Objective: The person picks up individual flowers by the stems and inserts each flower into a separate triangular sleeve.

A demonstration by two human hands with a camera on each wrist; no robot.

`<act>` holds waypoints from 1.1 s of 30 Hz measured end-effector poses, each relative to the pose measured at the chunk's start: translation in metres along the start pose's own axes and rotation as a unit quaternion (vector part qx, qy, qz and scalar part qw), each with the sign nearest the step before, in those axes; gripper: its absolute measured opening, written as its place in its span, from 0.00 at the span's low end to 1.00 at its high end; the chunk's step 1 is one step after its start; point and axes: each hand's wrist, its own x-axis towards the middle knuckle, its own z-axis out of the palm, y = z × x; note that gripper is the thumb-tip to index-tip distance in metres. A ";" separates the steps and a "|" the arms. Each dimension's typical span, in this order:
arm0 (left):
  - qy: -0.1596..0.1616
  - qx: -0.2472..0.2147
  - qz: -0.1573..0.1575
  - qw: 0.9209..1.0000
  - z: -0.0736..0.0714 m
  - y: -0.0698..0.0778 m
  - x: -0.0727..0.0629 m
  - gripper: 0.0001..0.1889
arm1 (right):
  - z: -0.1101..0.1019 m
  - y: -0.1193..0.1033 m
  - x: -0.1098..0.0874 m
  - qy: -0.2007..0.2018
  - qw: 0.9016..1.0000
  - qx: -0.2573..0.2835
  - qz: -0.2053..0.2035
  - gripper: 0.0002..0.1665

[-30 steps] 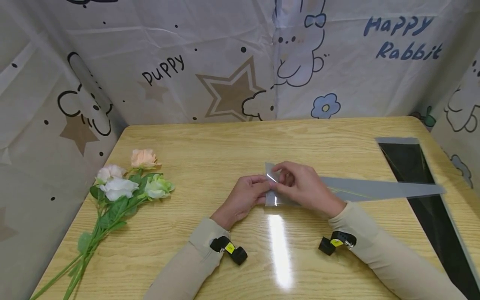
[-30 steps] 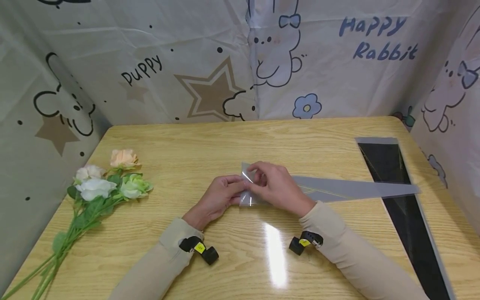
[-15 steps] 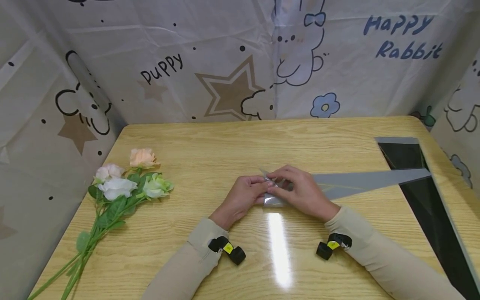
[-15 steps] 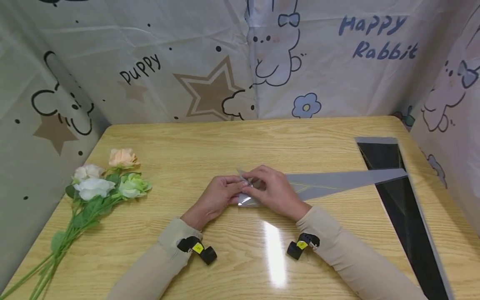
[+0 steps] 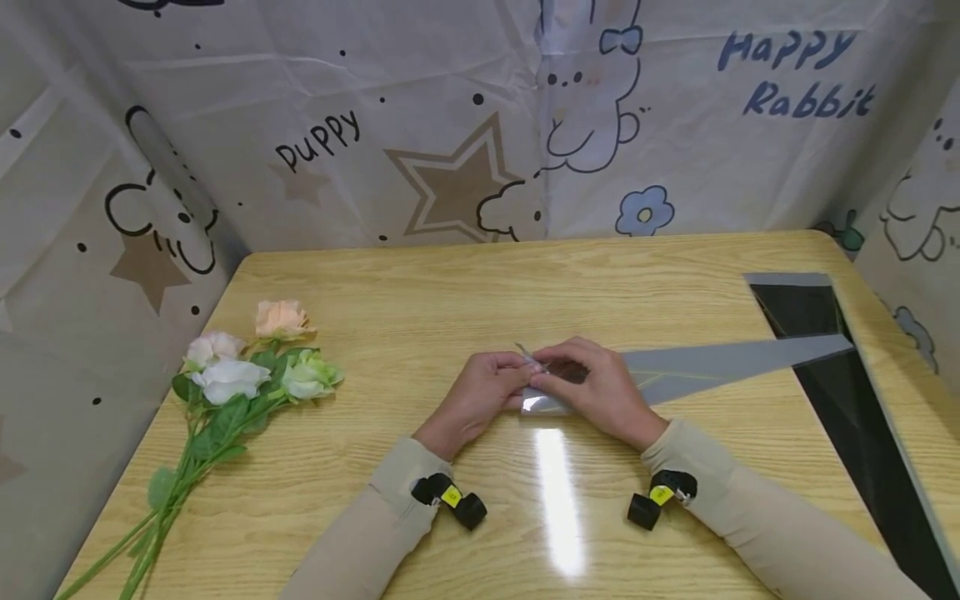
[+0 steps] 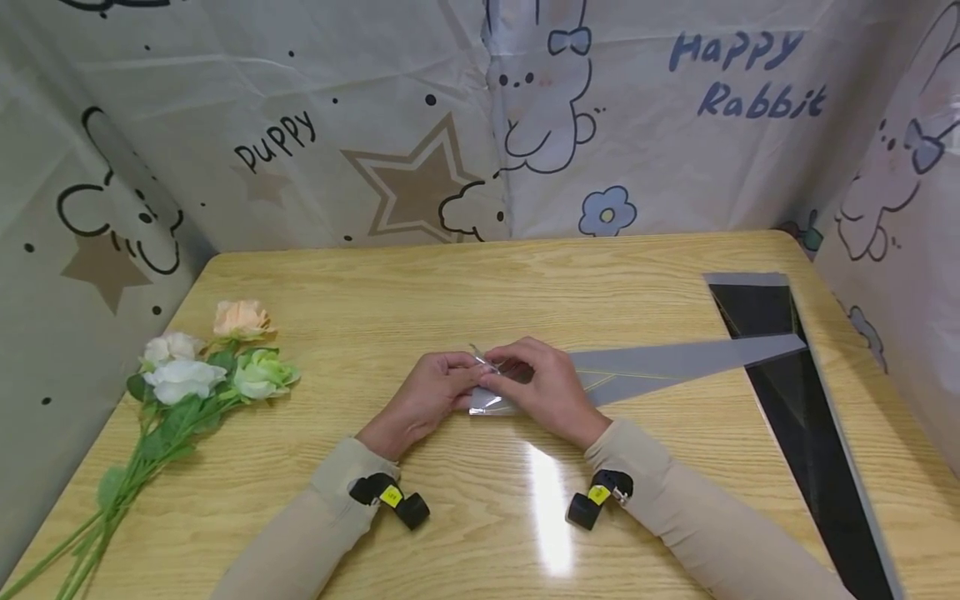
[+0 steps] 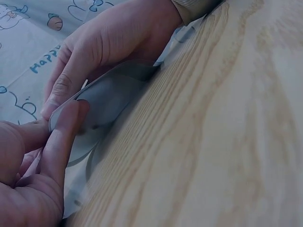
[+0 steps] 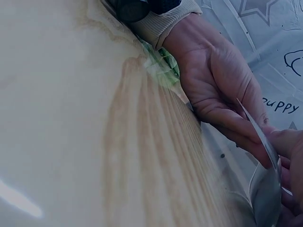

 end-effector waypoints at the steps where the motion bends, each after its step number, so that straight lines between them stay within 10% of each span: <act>1: 0.001 0.003 0.001 1.000 0.000 0.000 0.000 0.10 | 0.001 0.000 0.000 0.002 1.000 0.001 -0.003 0.18; 33: 0.014 0.023 0.023 0.999 0.000 0.000 -0.003 0.12 | 0.000 0.003 -0.003 0.011 1.000 0.014 -0.005 0.13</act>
